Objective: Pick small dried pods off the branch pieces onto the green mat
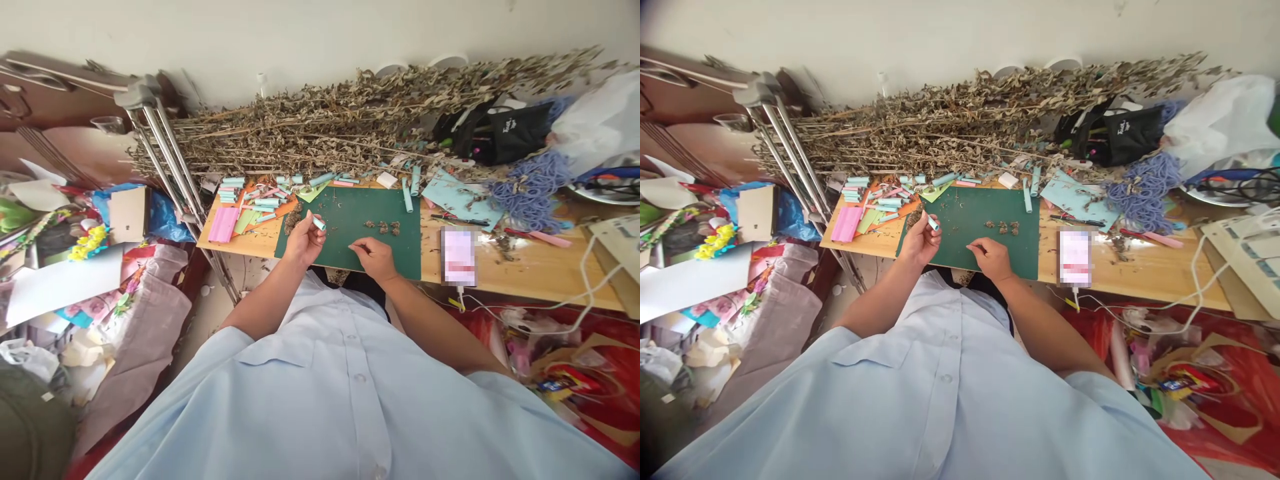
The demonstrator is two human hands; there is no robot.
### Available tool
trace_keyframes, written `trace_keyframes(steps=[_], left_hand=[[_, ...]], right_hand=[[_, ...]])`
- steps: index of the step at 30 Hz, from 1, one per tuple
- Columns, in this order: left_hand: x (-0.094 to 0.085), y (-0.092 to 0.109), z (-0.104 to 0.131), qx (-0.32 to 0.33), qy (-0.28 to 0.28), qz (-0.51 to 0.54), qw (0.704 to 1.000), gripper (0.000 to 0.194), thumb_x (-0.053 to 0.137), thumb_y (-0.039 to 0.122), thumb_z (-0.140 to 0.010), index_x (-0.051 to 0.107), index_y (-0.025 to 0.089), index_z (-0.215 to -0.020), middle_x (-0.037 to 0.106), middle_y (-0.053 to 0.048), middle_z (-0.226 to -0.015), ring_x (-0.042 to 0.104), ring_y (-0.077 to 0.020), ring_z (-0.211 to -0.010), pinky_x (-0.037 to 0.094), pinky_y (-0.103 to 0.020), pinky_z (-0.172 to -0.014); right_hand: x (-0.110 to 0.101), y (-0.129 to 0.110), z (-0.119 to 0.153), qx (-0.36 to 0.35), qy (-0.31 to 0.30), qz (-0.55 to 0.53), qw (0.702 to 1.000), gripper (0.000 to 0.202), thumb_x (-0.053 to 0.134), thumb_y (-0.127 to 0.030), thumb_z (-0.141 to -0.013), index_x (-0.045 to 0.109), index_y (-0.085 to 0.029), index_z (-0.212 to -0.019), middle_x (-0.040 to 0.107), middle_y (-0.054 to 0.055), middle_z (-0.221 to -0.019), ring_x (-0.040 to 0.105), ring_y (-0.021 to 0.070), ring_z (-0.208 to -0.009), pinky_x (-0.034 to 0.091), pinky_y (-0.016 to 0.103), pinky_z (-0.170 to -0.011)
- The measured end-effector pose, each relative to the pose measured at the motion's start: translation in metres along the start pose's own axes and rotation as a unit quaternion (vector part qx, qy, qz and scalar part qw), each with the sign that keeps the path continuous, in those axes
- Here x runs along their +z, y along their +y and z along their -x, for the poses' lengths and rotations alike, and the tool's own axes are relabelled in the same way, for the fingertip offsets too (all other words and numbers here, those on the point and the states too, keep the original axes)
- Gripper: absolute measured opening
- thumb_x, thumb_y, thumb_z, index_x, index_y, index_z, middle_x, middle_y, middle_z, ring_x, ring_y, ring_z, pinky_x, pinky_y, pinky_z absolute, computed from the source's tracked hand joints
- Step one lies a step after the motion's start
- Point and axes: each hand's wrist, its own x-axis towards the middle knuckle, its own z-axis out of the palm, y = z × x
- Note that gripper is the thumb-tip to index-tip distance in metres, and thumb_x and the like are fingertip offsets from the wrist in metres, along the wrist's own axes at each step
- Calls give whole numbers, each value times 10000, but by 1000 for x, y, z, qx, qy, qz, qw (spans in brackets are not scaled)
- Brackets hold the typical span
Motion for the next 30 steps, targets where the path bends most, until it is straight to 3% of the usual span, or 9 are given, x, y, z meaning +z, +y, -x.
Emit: trace_keyframes(steps=[4,8,13,16,18,24,27,30], left_hand=[[-1,-8,-1,38,-26,-69,997,474,622,650,-991,646,186,-899,708,-48,-791,587,-81,-559,447,-208,-459],[0,-17,6,124,-41,-151,980,470,792,629,-859,662,182,-920,718,-31,-812,625,-95,-582,472,-219,-485],[-1,-25,20,267,-74,-341,898,281,852,442,-839,784,199,-963,770,-40,-912,643,-112,-671,522,-256,-629],[-8,-34,19,306,-95,-393,862,224,849,404,-843,808,212,-950,780,-49,-923,666,-142,-745,549,-282,-728],[-15,-43,12,304,-95,-394,862,235,861,397,-825,814,216,-966,781,-51,-922,676,-148,-754,563,-289,-750],[-37,-67,-11,214,-43,-340,915,290,844,398,-811,801,208,-1026,756,-17,-832,641,-112,-580,531,-239,-564],[-40,-70,-11,214,-47,-339,915,248,841,378,-808,807,206,-983,763,-26,-867,665,-111,-598,526,-223,-552],[-39,-70,-8,208,-62,-338,916,216,825,384,-825,810,213,-956,750,-16,-805,672,-119,-592,524,-223,-548]], right_hand=[[-3,-6,-2,-25,-33,15,999,356,585,-511,-1024,795,-245,-916,815,75,-914,757,246,-832,602,389,-810],[-3,-6,0,-16,-30,26,999,385,554,-520,-1034,803,-242,-939,808,71,-890,742,238,-793,600,377,-793],[-3,-3,1,-21,-30,36,999,401,536,-530,-1038,798,-241,-946,808,75,-905,731,233,-789,591,369,-803],[-4,-5,1,-16,-21,35,999,408,539,-527,-1036,795,-225,-935,803,78,-883,725,228,-770,585,364,-803],[-5,-8,2,-12,-9,32,999,403,549,-521,-1032,790,-219,-916,798,78,-864,722,225,-762,582,360,-797],[-13,-14,13,7,-14,37,999,385,571,-533,-1017,775,-240,-872,787,64,-838,706,219,-735,571,355,-752],[-21,-9,17,30,-2,50,998,379,561,-528,-1012,779,-239,-898,778,67,-839,691,227,-724,570,371,-743],[-32,0,10,33,40,113,992,363,528,-478,-1021,801,-240,-1014,785,111,-984,700,280,-882,571,439,-851]])
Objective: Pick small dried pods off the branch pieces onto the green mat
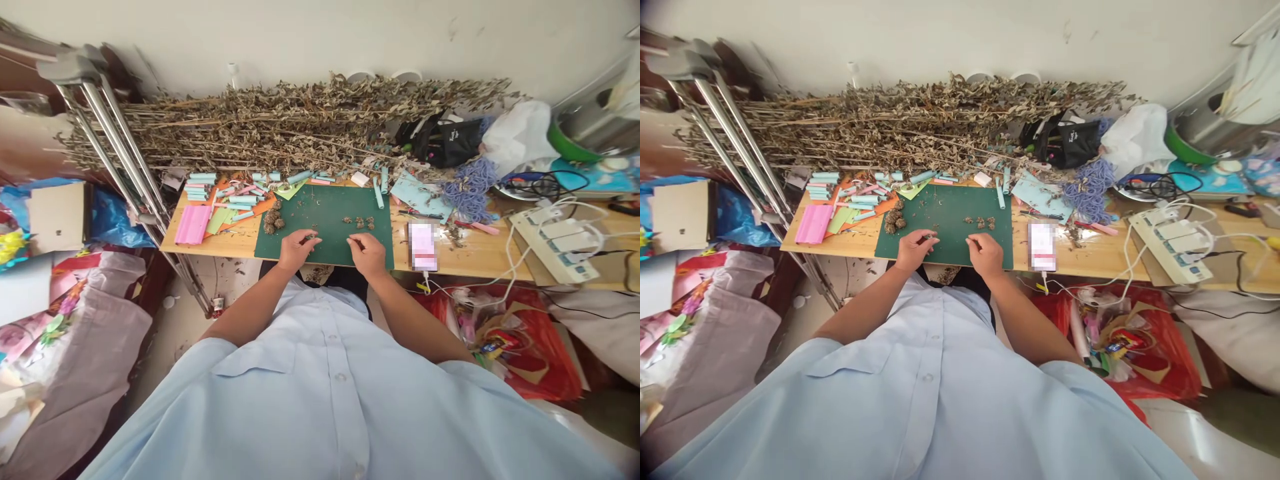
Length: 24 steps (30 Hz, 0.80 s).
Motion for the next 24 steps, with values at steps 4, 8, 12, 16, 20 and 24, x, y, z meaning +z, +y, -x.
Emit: trace_keyframes(steps=[4,8,12,16,20,24], left_hand=[[2,-2,0,5,-23,9,1000,215,815,404,-832,801,218,-939,720,6,-740,678,-125,-593,530,-227,-571],[2,-6,-1,17,-31,14,999,225,815,414,-837,791,219,-946,727,1,-795,680,-127,-599,537,-242,-593],[1,-8,0,37,-43,6,998,225,808,421,-855,792,223,-960,744,-19,-837,683,-138,-616,534,-258,-610],[1,-12,1,54,-41,10,998,245,803,454,-866,794,224,-950,746,-24,-842,669,-139,-632,531,-262,-624],[2,-14,0,70,-41,7,997,230,792,450,-880,789,231,-950,747,-21,-852,660,-139,-630,533,-271,-639],[2,-12,0,82,-51,-6,995,193,785,416,-893,790,231,-945,740,-16,-830,659,-141,-640,533,-274,-673]], right_hand=[[-9,8,-29,-57,1,140,989,323,579,-394,-1000,801,-236,-1174,762,144,-1185,599,373,-1193,440,580,-1053],[-8,7,-56,-119,-72,228,964,332,584,-374,-1012,773,-241,-1251,764,134,-1150,530,373,-1212,324,610,-1090],[-2,6,-68,-164,-133,272,939,304,528,-314,-1041,787,-235,-1181,762,128,-1077,506,344,-1154,298,591,-1079],[3,7,-73,-176,-160,303,923,366,446,-246,-1056,810,-223,-1049,738,136,-974,501,325,-1096,308,573,-1059],[8,10,-78,-181,-161,306,921,397,430,-212,-1036,823,-230,-986,731,136,-940,503,322,-1064,337,546,-1030],[11,14,-81,-180,-153,308,921,385,447,-205,-1018,831,-223,-1006,748,137,-971,530,322,-1075,336,543,-1047]])
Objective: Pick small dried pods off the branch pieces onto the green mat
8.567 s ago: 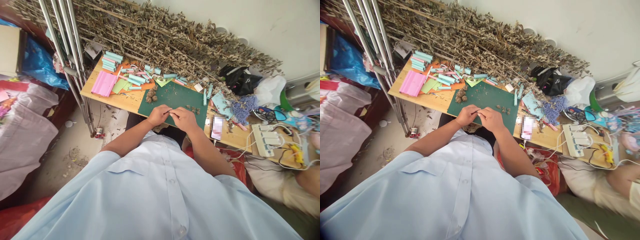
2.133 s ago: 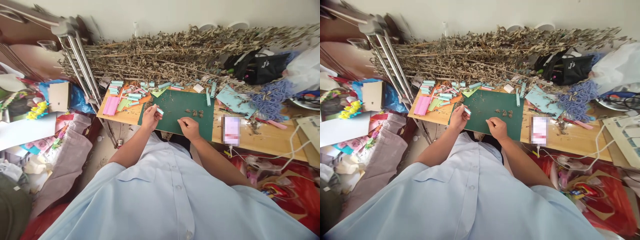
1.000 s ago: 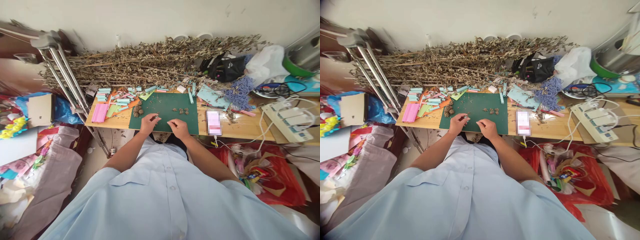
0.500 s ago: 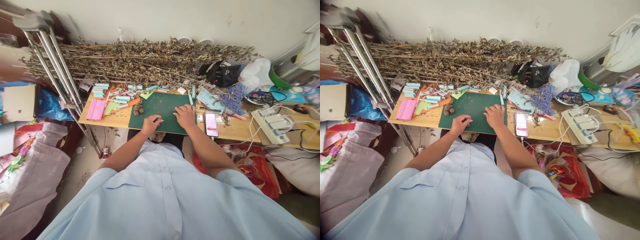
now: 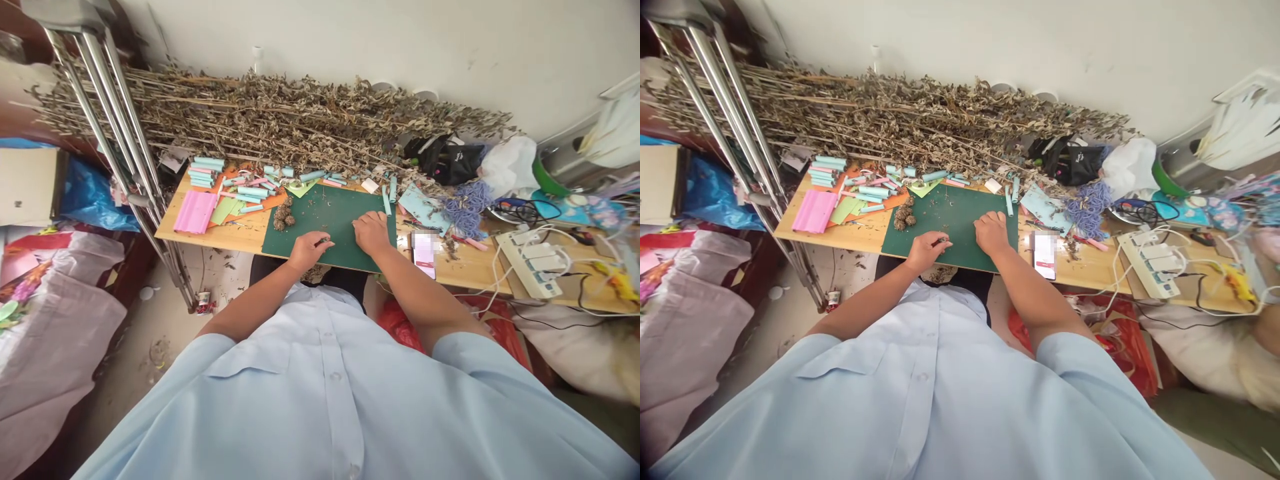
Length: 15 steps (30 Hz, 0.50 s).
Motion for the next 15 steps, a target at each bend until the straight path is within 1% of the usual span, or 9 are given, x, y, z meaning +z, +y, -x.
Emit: trace_keyframes(steps=[5,7,11,13,15], left_hand=[[-1,2,-1,5,1,0,1000,166,795,390,-890,794,233,-945,739,-18,-813,665,-154,-686,542,-281,-721],[-1,2,-1,7,3,1,1000,171,801,396,-888,796,234,-944,748,-25,-830,672,-160,-711,548,-287,-742],[-1,1,-1,19,0,-6,1000,184,794,407,-899,799,229,-949,760,-37,-853,681,-163,-732,554,-293,-769],[-1,0,-1,28,-1,-11,1000,190,786,409,-910,798,225,-957,762,-41,-859,686,-164,-740,556,-294,-775],[-1,-1,0,36,-2,-21,999,191,777,403,-922,795,220,-970,766,-43,-873,694,-164,-759,559,-292,-785]], right_hand=[[0,2,1,28,-10,-18,999,374,468,-222,-1015,840,-256,-1006,774,110,-988,557,309,-1074,329,539,-1041],[-2,3,2,40,-11,-22,999,374,465,-235,-1022,839,-259,-1034,785,104,-1009,561,307,-1067,321,541,-1028],[-8,4,5,62,-10,-28,998,367,475,-218,-1011,819,-237,-1138,800,110,-1046,568,309,-1071,305,529,-1004],[-12,4,5,71,-11,-24,997,373,469,-201,-1007,811,-222,-1153,802,114,-1072,578,307,-1067,305,513,-994],[-17,1,4,94,-17,-11,995,372,460,-227,-1022,802,-204,-1167,798,124,-1088,586,306,-1055,316,490,-974]])
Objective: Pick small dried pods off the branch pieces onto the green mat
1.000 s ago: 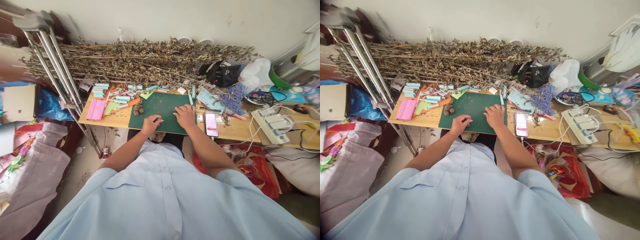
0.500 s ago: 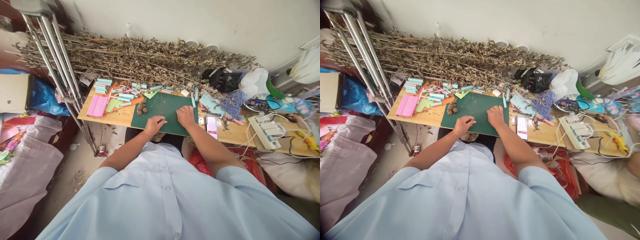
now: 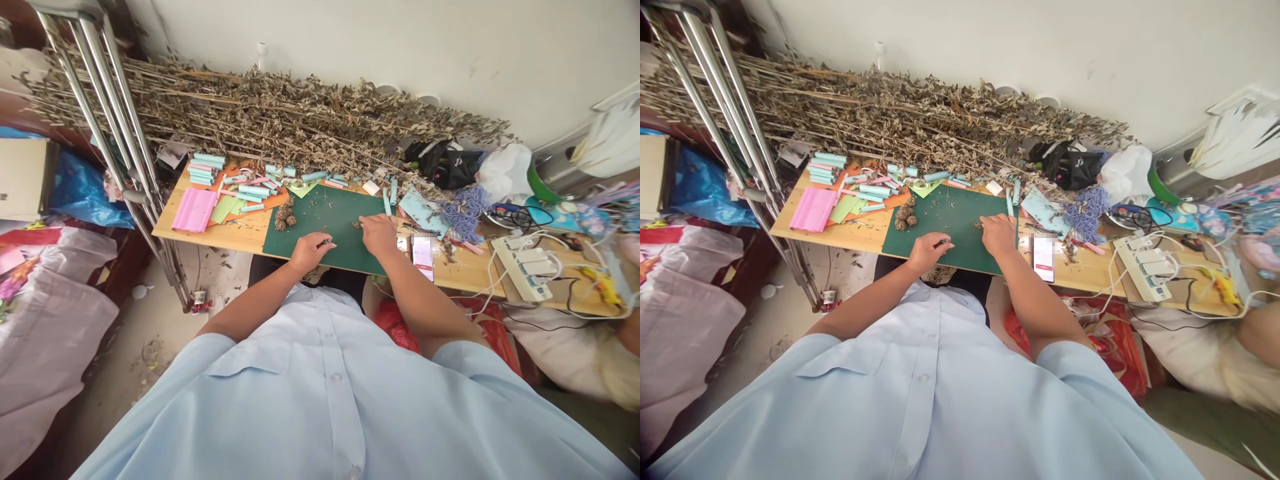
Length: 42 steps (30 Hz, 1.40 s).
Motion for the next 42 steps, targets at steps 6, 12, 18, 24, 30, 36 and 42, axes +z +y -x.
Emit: trace_keyframes(steps=[6,12,18,24,30,36,42], left_hand=[[-1,1,2,12,-11,-53,998,169,767,338,-947,788,186,-1019,785,-57,-953,721,-157,-845,564,-268,-834],[-2,1,2,26,-16,-68,997,137,780,302,-939,792,189,-1015,795,-56,-981,730,-172,-913,565,-283,-886],[-2,0,2,34,-18,-68,997,147,790,296,-932,791,183,-1025,794,-58,-972,731,-172,-910,564,-283,-880],[-2,1,2,35,-18,-61,997,138,784,291,-936,792,184,-1023,795,-59,-981,730,-171,-911,566,-286,-895],[-1,2,1,31,-19,-69,997,151,775,311,-944,790,188,-1029,789,-54,-958,727,-170,-897,567,-286,-883],[0,1,2,39,-14,-72,997,137,780,307,-940,787,188,-1006,792,-57,-968,732,-174,-915,569,-287,-892],[-1,3,1,31,-14,-71,997,141,785,304,-934,787,185,-1010,789,-57,-962,729,-173,-908,568,-287,-894]], right_hand=[[-12,-27,-8,70,-81,80,991,498,417,-480,-1093,785,-152,-1026,777,166,-1029,625,305,-1009,338,460,-986],[-11,-44,-22,139,-146,80,976,381,461,-391,-1082,738,-144,-1166,740,196,-1126,690,283,-963,450,371,-834],[-6,-33,-18,110,-139,23,984,292,488,-281,-1053,747,-197,-1157,718,150,-1162,683,261,-970,477,336,-797],[1,-16,-19,46,-136,-34,989,268,529,-158,-978,769,-193,-1091,746,117,-1162,672,258,-1021,493,332,-868],[-1,-15,-19,17,-140,-12,990,305,515,-132,-960,772,-159,-1122,757,153,-1161,696,285,-1053,521,359,-900],[-10,-3,-18,15,-172,-70,982,434,501,-135,-968,756,-187,-1315,781,120,-1248,726,274,-1127,544,366,-998],[-13,6,-26,1,-167,-74,983,452,566,-150,-938,748,-189,-1349,758,112,-1315,726,276,-1142,550,372,-1013]])
